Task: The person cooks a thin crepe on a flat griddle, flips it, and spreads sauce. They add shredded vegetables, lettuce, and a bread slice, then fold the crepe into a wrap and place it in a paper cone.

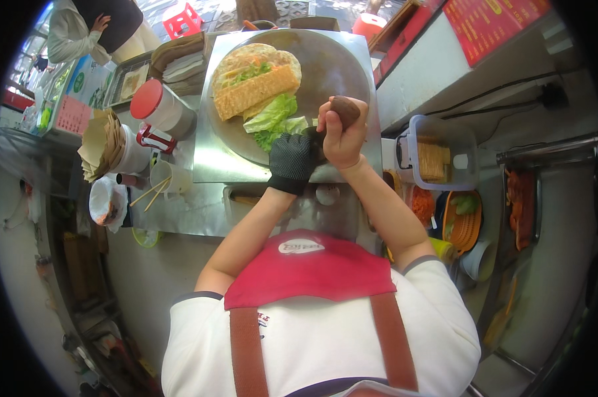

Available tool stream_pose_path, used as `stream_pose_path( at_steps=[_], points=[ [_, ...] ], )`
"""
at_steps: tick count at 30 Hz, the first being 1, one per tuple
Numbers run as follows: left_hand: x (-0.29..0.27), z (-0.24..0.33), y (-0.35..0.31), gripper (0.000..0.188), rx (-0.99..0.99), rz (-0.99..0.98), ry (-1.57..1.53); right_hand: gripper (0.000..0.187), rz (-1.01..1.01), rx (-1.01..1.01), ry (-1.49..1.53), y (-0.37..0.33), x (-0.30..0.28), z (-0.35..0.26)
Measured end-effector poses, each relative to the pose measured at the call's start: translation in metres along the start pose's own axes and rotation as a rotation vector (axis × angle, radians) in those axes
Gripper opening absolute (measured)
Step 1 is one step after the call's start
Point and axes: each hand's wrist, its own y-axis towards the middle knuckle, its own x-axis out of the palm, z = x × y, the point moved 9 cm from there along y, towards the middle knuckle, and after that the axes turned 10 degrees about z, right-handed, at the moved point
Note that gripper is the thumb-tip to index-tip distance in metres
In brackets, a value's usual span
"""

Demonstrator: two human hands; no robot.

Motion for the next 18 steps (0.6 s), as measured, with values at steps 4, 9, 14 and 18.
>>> stream_pose_path(
  at_steps=[4, 9, 14, 18],
  points=[
    [-0.002, 0.0, 0.003, 0.01, -0.013, 0.016, -0.014, 0.025, 0.014, 0.014, 0.095, -0.006, 0.0, 0.001],
    [0.002, -0.005, -0.001, 0.01, -0.019, 0.016, 0.045, 0.024, 0.018, -0.008, 0.118, 0.0, -0.002, 0.002],
    [0.002, -0.001, -0.008, 0.013, 0.035, -0.028, 0.056, 0.023, 0.099, 0.177, 0.154, 0.013, -0.013, 0.028],
    [0.005, 0.0, -0.02, 0.009, 0.047, -0.053, 0.075, 0.021, 0.015, 0.092, 0.208, 0.008, 0.0, 0.012]
  ],
)
